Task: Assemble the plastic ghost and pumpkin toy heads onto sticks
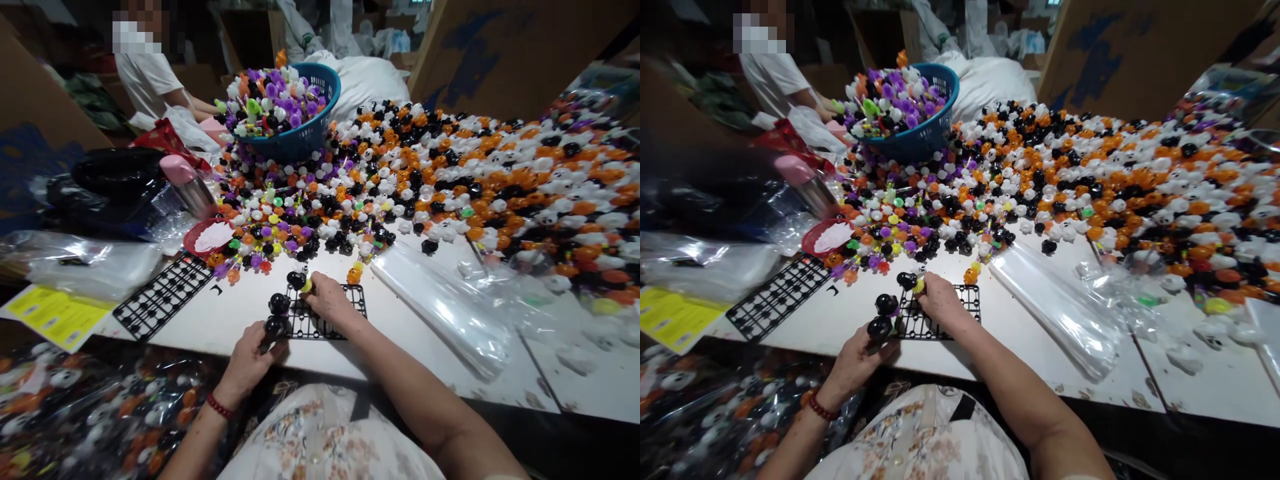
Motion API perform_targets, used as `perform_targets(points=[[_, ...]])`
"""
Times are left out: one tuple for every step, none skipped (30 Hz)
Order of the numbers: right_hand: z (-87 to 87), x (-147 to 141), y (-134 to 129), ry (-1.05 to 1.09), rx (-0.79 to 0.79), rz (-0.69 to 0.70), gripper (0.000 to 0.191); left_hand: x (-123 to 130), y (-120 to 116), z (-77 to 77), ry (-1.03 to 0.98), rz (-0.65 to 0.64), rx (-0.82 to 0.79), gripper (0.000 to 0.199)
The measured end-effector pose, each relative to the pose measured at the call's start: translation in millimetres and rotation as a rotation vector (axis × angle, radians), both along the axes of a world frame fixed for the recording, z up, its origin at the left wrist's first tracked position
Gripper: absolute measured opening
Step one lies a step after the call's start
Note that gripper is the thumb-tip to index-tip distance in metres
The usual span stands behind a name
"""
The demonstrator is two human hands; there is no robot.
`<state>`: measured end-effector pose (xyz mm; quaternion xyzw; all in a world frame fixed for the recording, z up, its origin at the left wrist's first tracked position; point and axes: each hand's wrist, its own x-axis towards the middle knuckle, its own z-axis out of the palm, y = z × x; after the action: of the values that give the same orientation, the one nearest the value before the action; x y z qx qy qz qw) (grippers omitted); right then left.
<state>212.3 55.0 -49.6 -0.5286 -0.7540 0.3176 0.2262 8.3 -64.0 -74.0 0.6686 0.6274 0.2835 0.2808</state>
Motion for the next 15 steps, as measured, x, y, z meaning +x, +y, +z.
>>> perform_targets(points=[[0.4, 0, -1, 0.003, 0.018, 0.005, 0.009, -1, 0, 1.3, -0.029, -0.003, -0.03, 0.025], [0.6, 0, -1, 0.01, 0.035, 0.009, 0.01, -1, -1, 2.4, -0.059, -0.009, -0.06, 0.027], [0.6, 0, -2, 0.02, 0.049, 0.014, 0.012, -2, -1, 3.4, -0.086, -0.016, -0.089, 0.029], [0.5, 0, -2, 0.031, 0.053, 0.017, 0.014, -4, -2, 4.3, -0.108, -0.023, -0.115, 0.03], [0.3, 0, -3, 0.043, 0.051, 0.021, 0.015, -5, -2, 5.2, -0.125, -0.031, -0.14, 0.031], [-0.1, 0, -3, 0.061, 0.044, 0.022, 0.016, -7, -3, 6.3, -0.142, -0.031, -0.154, 0.032], [-0.8, 0, -2, 0.087, 0.03, 0.019, 0.017, -9, -4, 7.7, -0.163, -0.016, -0.155, 0.032], [-1.9, 0, -1, 0.125, 0.004, 0.01, 0.017, -10, -4, 9.8, -0.192, 0.021, -0.142, 0.032], [-3.4, 0, 0, 0.173, -0.036, -0.004, 0.017, -12, -4, 12.7, -0.228, 0.08, -0.116, 0.032], [-5.5, -1, 1, 0.228, -0.087, -0.017, 0.016, -14, -3, 16.6, -0.264, 0.151, -0.08, 0.033], [-8.0, -2, 3, 0.285, -0.144, -0.03, 0.016, -15, -2, 21.5, -0.288, 0.215, -0.036, 0.034], [-10.9, -4, 4, 0.339, -0.198, -0.038, 0.017, -16, 1, 27.4, -0.297, 0.259, 0.01, 0.036], [-13.9, -6, 6, 0.386, -0.24, -0.041, 0.018, -16, 4, 34.0, -0.292, 0.27, 0.054, 0.037], [-16.7, -8, 7, 0.425, -0.265, -0.037, 0.019, -16, 7, 40.8, -0.276, 0.253, 0.091, 0.039], [-19.2, -11, 8, 0.455, -0.274, -0.03, 0.019, -15, 12, 47.3, -0.258, 0.214, 0.12, 0.04]])
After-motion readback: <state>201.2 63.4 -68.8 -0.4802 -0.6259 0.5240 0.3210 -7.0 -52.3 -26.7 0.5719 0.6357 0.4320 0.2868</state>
